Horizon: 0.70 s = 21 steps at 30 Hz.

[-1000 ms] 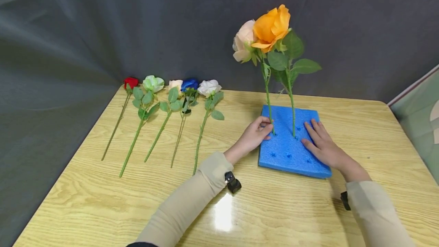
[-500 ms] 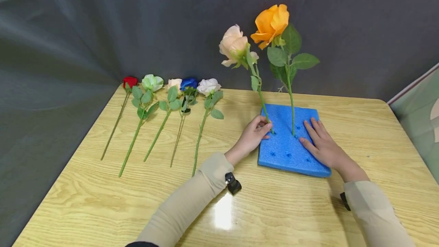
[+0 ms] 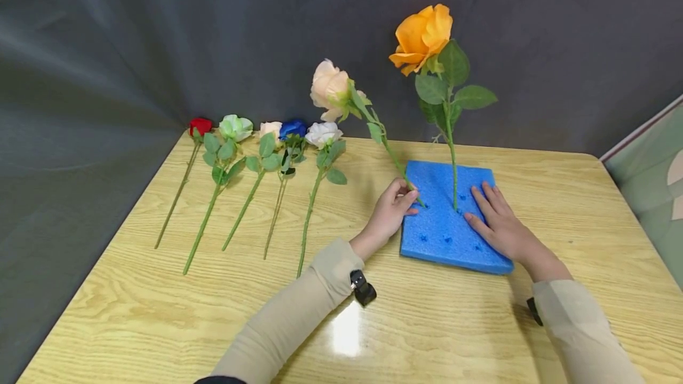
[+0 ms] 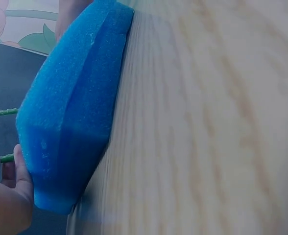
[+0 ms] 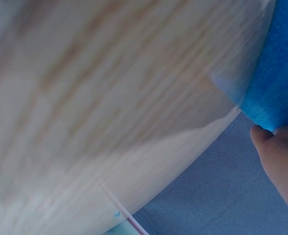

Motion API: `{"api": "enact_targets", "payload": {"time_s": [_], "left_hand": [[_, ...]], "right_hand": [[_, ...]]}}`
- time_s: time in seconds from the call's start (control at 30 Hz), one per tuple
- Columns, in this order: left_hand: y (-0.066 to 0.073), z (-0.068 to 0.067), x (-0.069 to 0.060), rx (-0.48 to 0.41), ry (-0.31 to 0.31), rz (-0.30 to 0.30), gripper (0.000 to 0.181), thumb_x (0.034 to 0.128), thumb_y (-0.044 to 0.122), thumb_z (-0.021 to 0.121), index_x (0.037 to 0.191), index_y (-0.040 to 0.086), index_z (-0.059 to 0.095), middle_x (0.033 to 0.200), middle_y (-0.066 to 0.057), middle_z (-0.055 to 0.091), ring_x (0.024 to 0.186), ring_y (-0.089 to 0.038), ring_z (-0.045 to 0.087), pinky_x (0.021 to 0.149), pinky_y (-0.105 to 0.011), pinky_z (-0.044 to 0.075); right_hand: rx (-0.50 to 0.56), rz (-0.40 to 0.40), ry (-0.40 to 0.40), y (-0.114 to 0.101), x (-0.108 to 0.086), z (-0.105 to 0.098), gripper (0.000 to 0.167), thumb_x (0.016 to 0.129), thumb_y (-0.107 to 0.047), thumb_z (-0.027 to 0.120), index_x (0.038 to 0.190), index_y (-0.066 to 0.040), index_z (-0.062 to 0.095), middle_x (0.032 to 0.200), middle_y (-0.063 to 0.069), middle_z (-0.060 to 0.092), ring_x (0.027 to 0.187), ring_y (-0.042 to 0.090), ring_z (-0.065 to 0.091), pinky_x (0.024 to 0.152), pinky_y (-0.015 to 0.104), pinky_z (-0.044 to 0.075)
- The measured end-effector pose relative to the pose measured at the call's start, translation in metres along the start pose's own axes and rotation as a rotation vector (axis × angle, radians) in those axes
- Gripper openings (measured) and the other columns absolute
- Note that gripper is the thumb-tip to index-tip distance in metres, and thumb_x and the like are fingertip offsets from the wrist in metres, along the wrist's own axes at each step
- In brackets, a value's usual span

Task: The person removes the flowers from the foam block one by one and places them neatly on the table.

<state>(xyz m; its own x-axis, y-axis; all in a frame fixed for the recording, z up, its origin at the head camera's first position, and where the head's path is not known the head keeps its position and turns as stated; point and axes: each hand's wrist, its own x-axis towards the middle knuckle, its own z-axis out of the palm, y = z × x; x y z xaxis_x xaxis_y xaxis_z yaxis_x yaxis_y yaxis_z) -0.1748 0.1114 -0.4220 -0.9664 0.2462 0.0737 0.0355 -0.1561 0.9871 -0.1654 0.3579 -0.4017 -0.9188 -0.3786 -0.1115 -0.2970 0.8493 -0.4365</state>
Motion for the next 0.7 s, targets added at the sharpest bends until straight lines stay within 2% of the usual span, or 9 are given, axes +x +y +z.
{"api": "enact_targets", "payload": {"time_s": [0.43,0.7], "left_hand": [[-0.0023,0.0023,0.0001,-0.029,0.049,0.027,0.019,0.1009,0.012,0.045,0.109,-0.004,0.052,0.112,-0.022,0.056,0.101,-0.036,0.063,0.079,-0.021,0.057],[-0.0032,0.0040,0.0013,-0.061,0.063,0.032,0.020,0.1010,0.012,0.044,0.111,-0.004,0.050,0.113,-0.023,0.055,0.100,-0.031,0.062,0.080,-0.023,0.058]], "right_hand": [[0.013,0.006,0.000,-0.0007,0.0004,0.0010,0.067,0.104,-0.032,0.034,0.154,-0.005,-0.001,0.158,0.024,-0.014,0.144,0.043,-0.020,0.111,0.072,-0.006],[0.013,0.006,0.006,0.0002,-0.0001,0.0010,0.067,0.104,-0.032,0.034,0.154,-0.005,-0.001,0.158,0.025,-0.013,0.144,0.043,-0.020,0.111,0.072,-0.006]]}}
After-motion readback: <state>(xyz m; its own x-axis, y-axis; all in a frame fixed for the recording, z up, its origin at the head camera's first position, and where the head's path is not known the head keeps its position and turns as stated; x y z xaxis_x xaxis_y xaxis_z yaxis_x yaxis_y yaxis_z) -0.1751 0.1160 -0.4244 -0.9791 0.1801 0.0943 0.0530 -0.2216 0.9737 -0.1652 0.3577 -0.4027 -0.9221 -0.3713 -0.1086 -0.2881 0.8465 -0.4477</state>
